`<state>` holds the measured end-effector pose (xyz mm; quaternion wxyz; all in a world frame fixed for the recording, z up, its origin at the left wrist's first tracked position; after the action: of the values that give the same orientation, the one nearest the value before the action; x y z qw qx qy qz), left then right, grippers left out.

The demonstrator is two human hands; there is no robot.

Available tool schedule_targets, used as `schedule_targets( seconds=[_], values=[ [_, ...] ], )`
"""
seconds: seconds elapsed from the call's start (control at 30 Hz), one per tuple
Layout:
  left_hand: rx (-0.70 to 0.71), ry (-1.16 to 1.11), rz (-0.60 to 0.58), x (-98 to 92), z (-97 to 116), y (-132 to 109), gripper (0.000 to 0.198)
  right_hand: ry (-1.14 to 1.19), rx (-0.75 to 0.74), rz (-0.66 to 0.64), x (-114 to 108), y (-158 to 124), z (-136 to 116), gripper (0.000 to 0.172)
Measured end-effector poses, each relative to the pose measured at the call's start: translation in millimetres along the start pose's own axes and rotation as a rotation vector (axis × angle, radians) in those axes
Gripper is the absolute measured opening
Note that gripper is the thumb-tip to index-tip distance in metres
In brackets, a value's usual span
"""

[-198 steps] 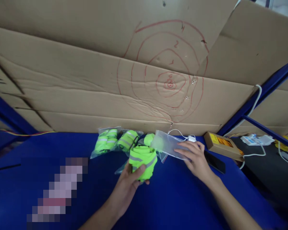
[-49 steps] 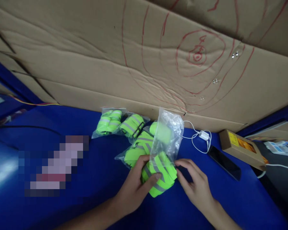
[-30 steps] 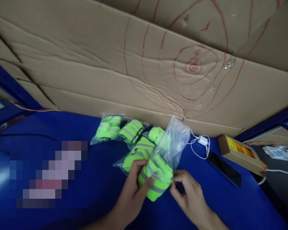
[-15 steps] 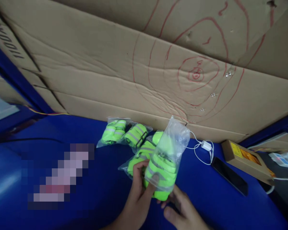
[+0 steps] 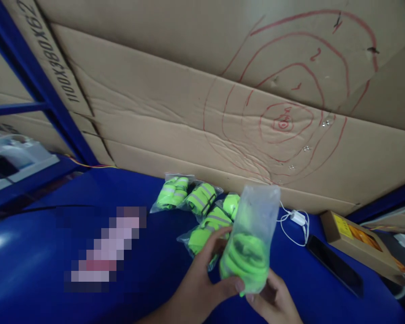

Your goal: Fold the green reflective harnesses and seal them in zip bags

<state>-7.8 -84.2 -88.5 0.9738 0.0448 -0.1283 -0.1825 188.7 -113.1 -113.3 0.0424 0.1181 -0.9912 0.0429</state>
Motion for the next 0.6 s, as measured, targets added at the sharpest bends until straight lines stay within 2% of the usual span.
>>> schedule_targets(
  seconds=[0.07,0.13,0.23,0.3,0.4,0.47,0.6],
  values=[
    [-0.037,0.061,-0.001,1.8,2.4,0.8,0.059,0.066,0.043,0.014,0.0,0.3,0.0,0.054],
    [-0.082,0.047,-0.006,4.7,0.2,1.0,0.050,0.138,0.068,0.057,-1.6,1.5,0.5,0.053],
    [-0.124,-0.026,-0.013,7.5,-11.4,0.6,0.052,0.216,0.065,0.097,-3.7,5.1,1.4,0.047],
    [-0.138,-0.062,-0.019,7.5,-20.7,0.6,0.055,0.276,0.076,0.146,-3.7,7.4,2.3,0.049],
    [-0.157,-0.132,-0.018,6.1,-29.5,2.3,0.060,0.411,0.162,0.203,-3.1,8.3,4.5,0.054],
    [-0.170,-0.176,-0.012,5.4,-30.8,4.8,0.063,0.507,0.228,0.223,-5.3,6.7,6.4,0.049],
    [-0.189,-0.293,-0.003,6.1,-34.1,8.4,0.063,0.646,0.304,0.142,-14.7,1.7,10.2,0.042]
  ],
)
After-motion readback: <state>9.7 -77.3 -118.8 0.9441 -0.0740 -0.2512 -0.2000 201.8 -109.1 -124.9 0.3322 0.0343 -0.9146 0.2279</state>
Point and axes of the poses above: each hand's wrist, its own y-axis towards the middle knuckle, its own x-axis out of the palm, z = x × y, the point moved 2 cm from there along y, towards the middle knuckle, and after that the axes turned 1 degree about x, right-handed, at the moved point
